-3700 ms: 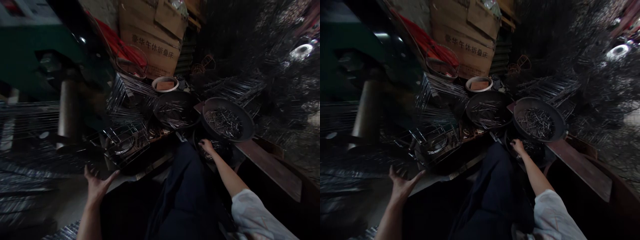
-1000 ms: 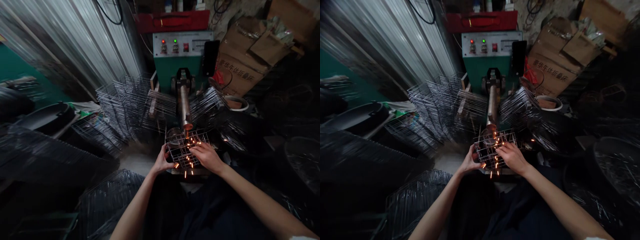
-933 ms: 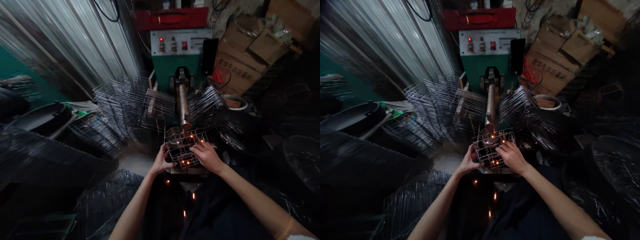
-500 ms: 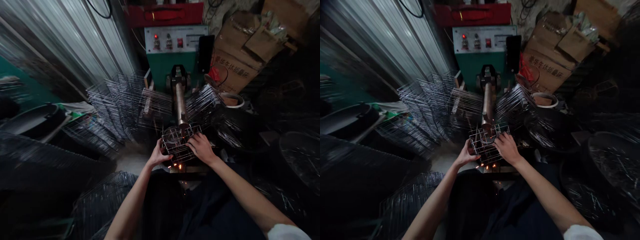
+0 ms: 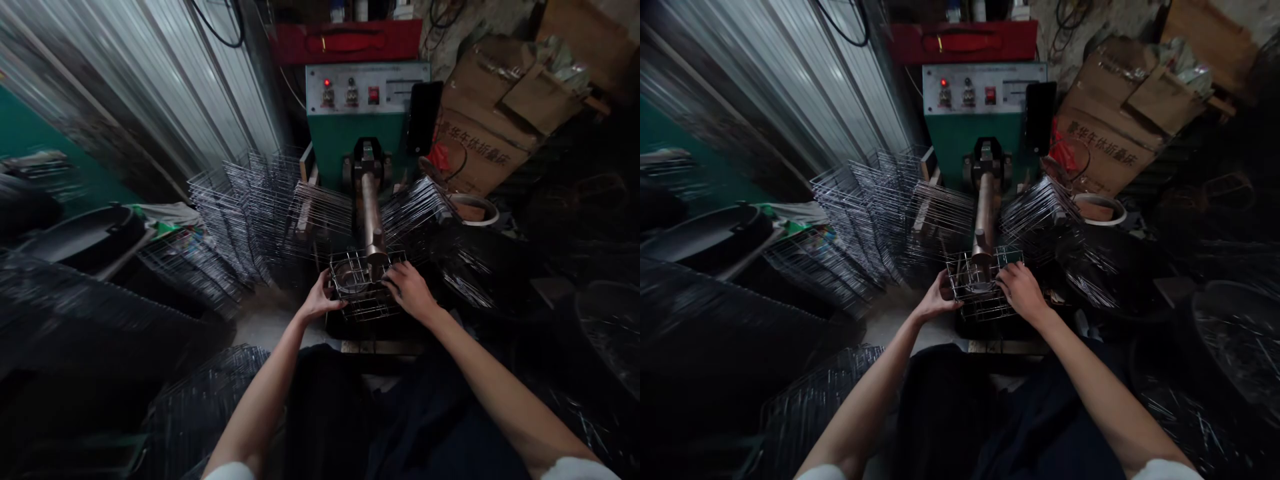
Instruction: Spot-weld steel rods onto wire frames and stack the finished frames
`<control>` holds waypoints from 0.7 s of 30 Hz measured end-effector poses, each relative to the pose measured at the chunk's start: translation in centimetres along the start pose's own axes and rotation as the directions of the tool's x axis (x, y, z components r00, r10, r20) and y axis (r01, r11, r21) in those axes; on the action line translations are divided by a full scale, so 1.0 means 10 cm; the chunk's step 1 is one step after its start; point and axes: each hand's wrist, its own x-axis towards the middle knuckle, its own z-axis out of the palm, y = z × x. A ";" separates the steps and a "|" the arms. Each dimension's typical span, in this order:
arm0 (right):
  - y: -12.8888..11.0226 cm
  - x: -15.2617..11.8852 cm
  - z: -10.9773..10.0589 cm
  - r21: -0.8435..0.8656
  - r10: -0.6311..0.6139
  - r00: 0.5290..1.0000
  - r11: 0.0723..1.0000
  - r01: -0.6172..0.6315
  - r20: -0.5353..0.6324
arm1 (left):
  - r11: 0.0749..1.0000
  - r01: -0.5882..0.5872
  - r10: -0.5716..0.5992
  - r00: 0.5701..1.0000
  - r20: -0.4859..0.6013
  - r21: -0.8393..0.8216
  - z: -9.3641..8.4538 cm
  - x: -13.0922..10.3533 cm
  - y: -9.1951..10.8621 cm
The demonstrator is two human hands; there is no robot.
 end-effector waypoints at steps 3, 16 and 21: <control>0.00 0.02 0.01 0.058 0.000 1.000 0.998 0.001 -0.013 | 1.000 -0.010 0.010 1.000 0.024 -0.021 -0.03 0.05 -0.04; -0.06 -0.70 -0.34 0.828 0.557 0.815 0.374 -0.418 0.160 | 0.989 0.111 -0.097 0.986 0.134 -0.098 0.12 0.02 -0.76; -0.23 -0.96 -0.51 0.892 0.647 0.709 0.097 -0.442 0.281 | 0.998 0.020 -0.026 0.995 0.097 0.057 0.06 -0.25 -0.61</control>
